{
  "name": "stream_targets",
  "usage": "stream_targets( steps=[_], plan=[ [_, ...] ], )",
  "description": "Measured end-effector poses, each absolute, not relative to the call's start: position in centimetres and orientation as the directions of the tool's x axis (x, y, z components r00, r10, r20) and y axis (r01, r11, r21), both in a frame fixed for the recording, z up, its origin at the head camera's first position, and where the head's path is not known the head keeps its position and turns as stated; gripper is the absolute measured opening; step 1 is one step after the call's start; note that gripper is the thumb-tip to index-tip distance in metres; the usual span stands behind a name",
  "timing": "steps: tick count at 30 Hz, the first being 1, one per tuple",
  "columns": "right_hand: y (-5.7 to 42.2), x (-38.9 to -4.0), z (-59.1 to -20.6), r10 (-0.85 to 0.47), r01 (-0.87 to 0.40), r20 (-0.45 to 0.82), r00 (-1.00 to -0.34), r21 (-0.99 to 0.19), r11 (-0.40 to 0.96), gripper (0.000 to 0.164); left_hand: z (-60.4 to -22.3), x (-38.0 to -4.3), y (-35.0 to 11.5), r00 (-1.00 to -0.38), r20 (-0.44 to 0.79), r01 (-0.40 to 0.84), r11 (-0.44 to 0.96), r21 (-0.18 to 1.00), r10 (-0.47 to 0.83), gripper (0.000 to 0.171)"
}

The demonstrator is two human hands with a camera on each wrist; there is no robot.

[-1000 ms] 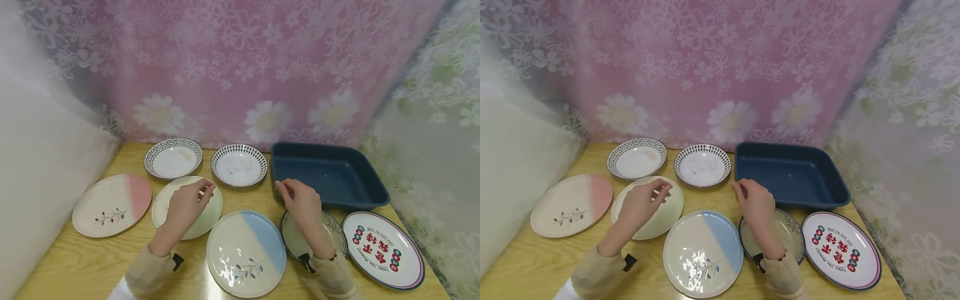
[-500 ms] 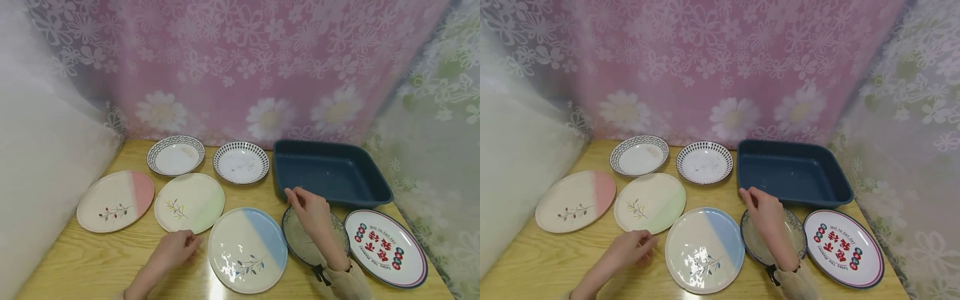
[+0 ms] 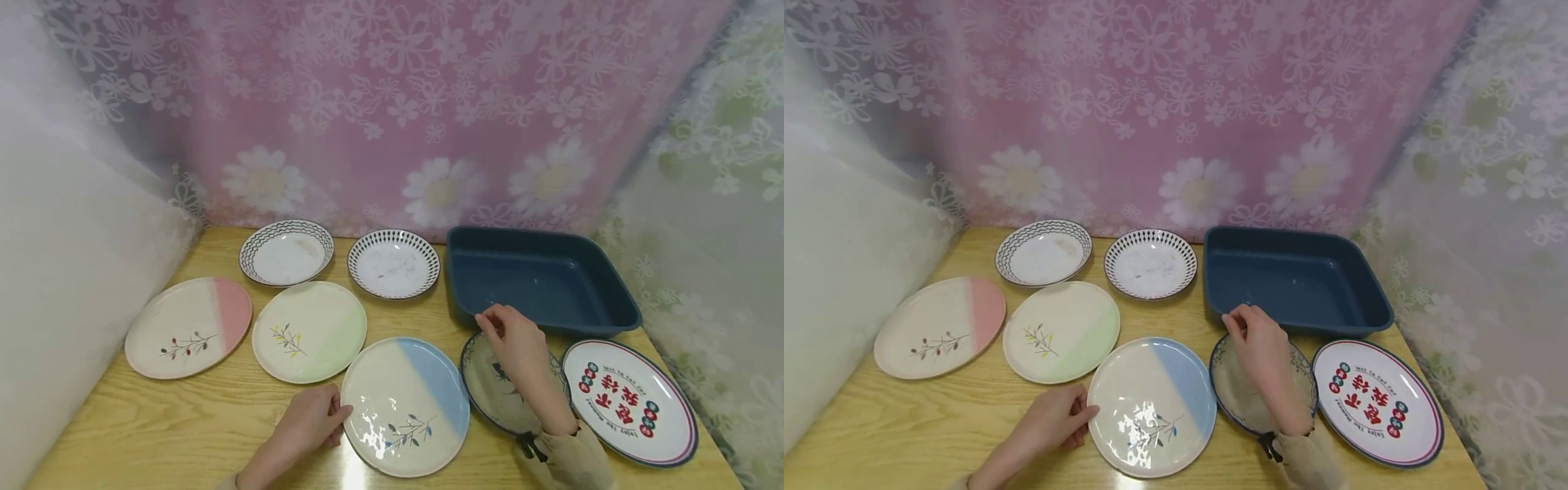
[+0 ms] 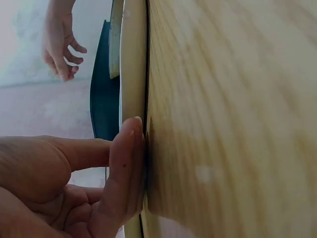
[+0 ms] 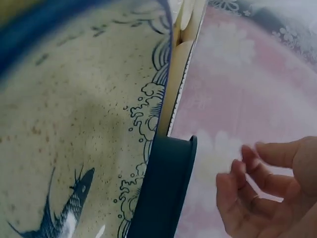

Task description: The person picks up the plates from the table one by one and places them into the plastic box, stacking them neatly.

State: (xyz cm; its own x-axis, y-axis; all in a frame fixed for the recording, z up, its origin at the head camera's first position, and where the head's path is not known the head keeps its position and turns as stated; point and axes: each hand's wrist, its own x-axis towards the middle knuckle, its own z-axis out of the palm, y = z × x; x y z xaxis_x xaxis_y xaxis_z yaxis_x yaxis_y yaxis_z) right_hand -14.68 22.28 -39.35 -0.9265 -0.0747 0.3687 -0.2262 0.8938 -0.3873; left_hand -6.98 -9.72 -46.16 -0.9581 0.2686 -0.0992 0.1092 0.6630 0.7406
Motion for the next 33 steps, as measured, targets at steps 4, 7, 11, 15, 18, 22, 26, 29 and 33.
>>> stream_targets(
  steps=[4, 7, 11, 15, 18, 22, 26, 29, 33],
  plan=[
    [23.4, -15.5, -39.4, -0.112, -0.231, 0.341, -0.933, -0.332, 0.915, 0.017, -46.1, -6.9, -9.6, -0.963, -0.098, 0.09, 0.639, 0.764, 0.252, 0.019],
    [24.2, -15.9, -39.5, -0.15, -0.231, 0.275, -0.95, -0.291, 0.928, 0.025, -46.1, -7.0, -9.7, -0.972, -0.083, 0.087, 0.67, 0.738, 0.218, 0.018],
    [25.1, -16.6, -39.6, -0.174, -0.232, 0.215, -0.961, -0.282, 0.931, 0.025, -46.0, -7.0, -9.9, -0.972, -0.114, 0.042, 0.631, 0.775, 0.204, 0.016],
    [25.9, -17.4, -39.5, -0.184, -0.239, 0.203, -0.962, -0.294, 0.926, 0.024, -46.2, -7.1, -10.1, -0.953, -0.181, -0.046, 0.476, 0.878, 0.241, 0.015],
    [26.3, -17.8, -39.4, -0.196, -0.246, 0.191, -0.962, -0.294, 0.924, 0.023, -46.5, -7.2, -10.1, -0.933, -0.223, -0.112, 0.365, 0.924, 0.281, 0.014],
    [26.6, -18.0, -39.4, -0.2, -0.249, 0.186, -0.962, -0.297, 0.922, 0.023, -46.8, -7.0, -10.3, -0.916, -0.24, -0.148, 0.286, 0.947, 0.321, 0.015],
    [26.7, -18.2, -39.5, -0.201, -0.245, 0.169, -0.965, -0.298, 0.923, 0.023, -46.8, -6.6, -10.5, -0.9, -0.242, -0.184, 0.188, 0.965, 0.362, 0.018],
    [26.9, -18.4, -39.6, -0.203, -0.236, 0.132, -0.97, -0.325, 0.916, 0.024, -46.8, -6.3, -10.8, -0.89, -0.248, -0.217, 0.123, 0.968, 0.383, 0.023],
    [27.5, -18.6, -39.8, -0.214, -0.228, 0.077, -0.974, -0.384, 0.895, 0.025, -46.7, -6.0, -11.4, -0.885, -0.255, -0.235, 0.097, 0.967, 0.39, 0.03]
  ],
)
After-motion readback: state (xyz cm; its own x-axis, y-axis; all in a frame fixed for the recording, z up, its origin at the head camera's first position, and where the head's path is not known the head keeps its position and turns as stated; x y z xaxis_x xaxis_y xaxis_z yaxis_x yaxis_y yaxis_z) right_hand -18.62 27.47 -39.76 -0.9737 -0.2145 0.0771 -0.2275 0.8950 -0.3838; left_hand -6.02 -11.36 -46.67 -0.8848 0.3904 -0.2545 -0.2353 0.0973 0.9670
